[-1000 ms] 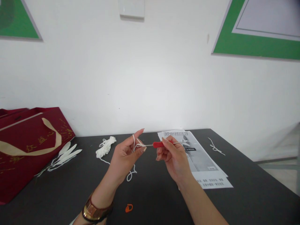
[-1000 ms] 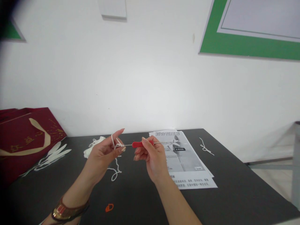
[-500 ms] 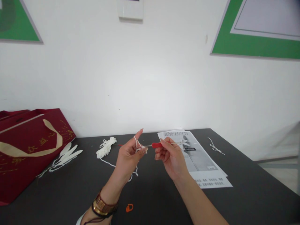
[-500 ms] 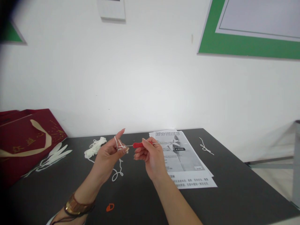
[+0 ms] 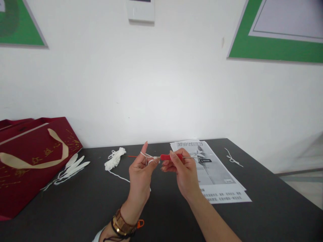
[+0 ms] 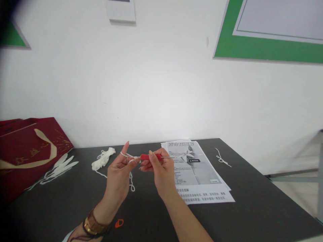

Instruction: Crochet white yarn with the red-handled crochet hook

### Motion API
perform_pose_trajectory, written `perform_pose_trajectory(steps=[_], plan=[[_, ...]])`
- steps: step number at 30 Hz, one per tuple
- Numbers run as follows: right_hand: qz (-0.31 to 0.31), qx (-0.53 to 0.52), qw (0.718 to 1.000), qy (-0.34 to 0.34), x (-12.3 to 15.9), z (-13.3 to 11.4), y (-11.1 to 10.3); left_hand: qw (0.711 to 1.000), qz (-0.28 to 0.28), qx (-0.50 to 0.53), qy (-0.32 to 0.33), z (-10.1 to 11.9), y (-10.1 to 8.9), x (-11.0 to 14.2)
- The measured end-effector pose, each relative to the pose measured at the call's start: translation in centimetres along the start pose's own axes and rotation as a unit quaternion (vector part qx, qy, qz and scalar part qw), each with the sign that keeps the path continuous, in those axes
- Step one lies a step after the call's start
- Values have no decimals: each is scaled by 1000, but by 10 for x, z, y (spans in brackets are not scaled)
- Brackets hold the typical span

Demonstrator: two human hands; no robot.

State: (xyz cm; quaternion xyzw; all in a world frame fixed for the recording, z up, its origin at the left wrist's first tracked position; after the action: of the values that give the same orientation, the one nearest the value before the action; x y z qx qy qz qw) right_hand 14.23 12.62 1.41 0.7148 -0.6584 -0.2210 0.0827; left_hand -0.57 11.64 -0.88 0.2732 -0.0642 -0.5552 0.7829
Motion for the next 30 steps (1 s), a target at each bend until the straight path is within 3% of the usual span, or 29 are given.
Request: perform_pose_trajectory(steps=[4,9,11,13,15,17,19,21,23,24,27,30], plan=[[6,64,995,-71,4,-13,-1,998,4,59,-36,-3,1,-1],[17,-7,999,-27,-4,-9,-10,999,-23,24,-25,6,5,-3],[14,25,999,-35,-3,-12,-9,1000,-21,-2,-6,8,4,-1],[4,114,990,-85,3,-20,-4,1000,-11,-5,4,8,3,0],[-28,239,955,-175,12,-29,7,1000,-4,24,-18,3,2,2],[-103,332,892,-288,28,-32,27,995,-8,73,-73,-7,3,2],[-155,370,846,-351,40,-28,37,984,-29,114,-136,-14,6,1],[-184,366,826,-387,46,-28,39,975,-60,121,-174,-13,9,-2],[-183,341,841,-378,44,-31,37,968,-88,121,-200,-10,10,-5],[-169,317,862,-357,40,-34,34,966,-98,121,-206,-7,11,-6],[-119,206,941,-240,23,-34,22,962,-131,114,-213,-1,13,-6],[-101,80,984,-125,11,-23,17,962,-161,101,-196,5,17,-5]])
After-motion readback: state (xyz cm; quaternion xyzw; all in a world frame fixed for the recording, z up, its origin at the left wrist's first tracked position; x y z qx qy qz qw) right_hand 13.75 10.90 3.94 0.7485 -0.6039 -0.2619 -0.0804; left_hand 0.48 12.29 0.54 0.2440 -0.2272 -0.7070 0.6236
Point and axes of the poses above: each hand's wrist, its own x-axis away from the middle knuckle, its own y-axis out of the palm, z = x × y, the point moved 10 cm from there along -x, towards the middle knuckle, and after that the axes turned 3 degrees about y, right-handed, at the moved point
